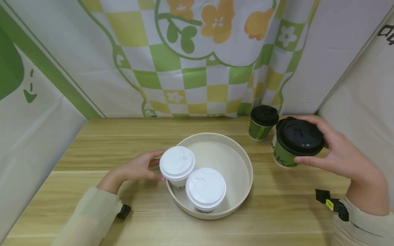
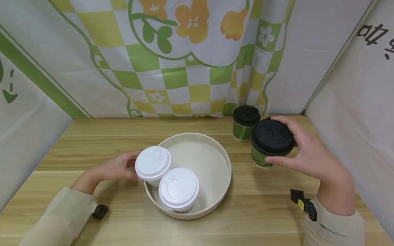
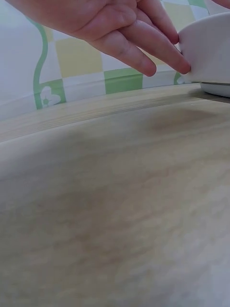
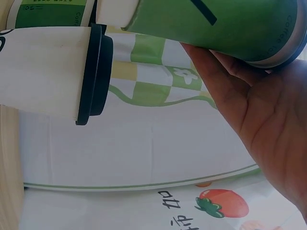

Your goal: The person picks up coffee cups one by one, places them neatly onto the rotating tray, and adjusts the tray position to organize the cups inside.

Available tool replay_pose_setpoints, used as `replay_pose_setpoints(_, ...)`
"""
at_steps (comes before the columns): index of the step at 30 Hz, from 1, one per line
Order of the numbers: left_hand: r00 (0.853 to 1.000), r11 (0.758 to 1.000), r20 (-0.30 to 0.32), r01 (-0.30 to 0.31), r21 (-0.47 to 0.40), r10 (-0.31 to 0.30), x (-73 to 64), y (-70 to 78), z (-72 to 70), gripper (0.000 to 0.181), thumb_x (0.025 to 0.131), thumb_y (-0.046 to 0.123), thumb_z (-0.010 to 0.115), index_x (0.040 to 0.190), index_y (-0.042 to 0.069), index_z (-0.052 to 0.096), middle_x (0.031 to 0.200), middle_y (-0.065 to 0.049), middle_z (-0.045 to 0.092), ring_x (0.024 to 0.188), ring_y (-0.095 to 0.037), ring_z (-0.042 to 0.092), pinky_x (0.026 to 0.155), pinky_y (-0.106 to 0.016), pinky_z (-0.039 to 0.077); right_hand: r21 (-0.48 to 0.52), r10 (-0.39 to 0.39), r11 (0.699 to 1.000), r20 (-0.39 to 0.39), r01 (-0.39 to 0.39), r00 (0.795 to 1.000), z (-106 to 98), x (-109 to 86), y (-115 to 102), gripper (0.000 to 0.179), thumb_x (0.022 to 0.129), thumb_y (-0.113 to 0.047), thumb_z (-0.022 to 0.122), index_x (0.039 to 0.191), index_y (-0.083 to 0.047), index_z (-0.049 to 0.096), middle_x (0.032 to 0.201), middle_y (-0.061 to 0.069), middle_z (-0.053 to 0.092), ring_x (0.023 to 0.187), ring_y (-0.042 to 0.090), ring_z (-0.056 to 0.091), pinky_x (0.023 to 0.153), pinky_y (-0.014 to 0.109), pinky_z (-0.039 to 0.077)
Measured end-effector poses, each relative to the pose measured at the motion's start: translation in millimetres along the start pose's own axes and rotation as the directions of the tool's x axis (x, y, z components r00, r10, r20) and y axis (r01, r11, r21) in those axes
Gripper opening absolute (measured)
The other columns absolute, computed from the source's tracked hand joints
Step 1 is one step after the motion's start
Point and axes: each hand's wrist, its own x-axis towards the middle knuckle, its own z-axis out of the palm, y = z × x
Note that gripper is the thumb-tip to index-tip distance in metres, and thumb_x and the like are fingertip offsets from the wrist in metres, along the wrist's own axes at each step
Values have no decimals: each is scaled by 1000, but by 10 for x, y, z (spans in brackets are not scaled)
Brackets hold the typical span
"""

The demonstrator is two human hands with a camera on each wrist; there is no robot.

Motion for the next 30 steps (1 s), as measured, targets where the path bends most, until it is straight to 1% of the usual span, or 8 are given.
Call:
replay_pose_setpoints(6,1000,1000,7,18,12,-19,38,-4,-26,95,78,11,83,153,-4,28,157,-23,35,142,-44,39,119,-51,32,12,-25,1000,5,25,1000,17,17,29,99,64,9,88,149,-7,39,136,-8,54,111,-3,58,86,3,46)
replay_pose_setpoints(12,1000,1000,29,6,24,-7,78,-7,-53,94,78,12,83,153,-4,28,156,-22,37,143,-43,39,119,-51,32,31,-48,998,2,48,999,33,19,25,100,62,10,88,148,-7,40,138,-8,51,112,-2,57,85,3,46)
replay_pose_setpoints(18,999,1000,45,-4,7,4,101,-37,-72,93,78,10,83,153,-5,29,156,-23,37,143,-43,37,120,-51,30,35,-120,992,9,120,993,58,53,30,102,58,13,89,146,-4,41,139,-4,48,115,1,55,85,5,48)
replay_pose_setpoints(20,999,1000,49,-6,-6,7,111,-49,-79,93,78,8,83,152,-5,29,155,-23,38,143,-43,38,120,-50,31,33,-132,991,10,132,991,69,60,33,103,57,13,89,146,-3,41,139,-4,47,115,1,54,85,5,49)
replay_pose_setpoints(22,998,1000,54,-6,-14,6,123,-55,-92,92,78,7,82,153,-5,29,154,-23,39,142,-42,39,119,-48,34,33,-132,991,13,132,991,82,62,36,103,57,13,89,146,-3,41,139,-6,48,116,0,54,85,5,49)
replay_pose_setpoints(27,997,1000,73,12,-13,-11,162,-39,-141,93,77,7,83,153,-2,30,152,-22,43,140,-41,43,115,-45,41,37,-91,995,17,90,996,104,62,36,102,59,11,89,147,-6,41,137,-11,51,115,-3,55,86,4,48)
replay_pose_setpoints(30,996,1000,85,21,-14,-20,208,-31,-175,90,77,6,82,152,-2,33,149,-21,47,138,-40,46,112,-40,46,37,-75,997,19,74,997,115,66,39,102,60,9,89,148,-7,41,137,-12,53,115,-3,56,86,4,48)
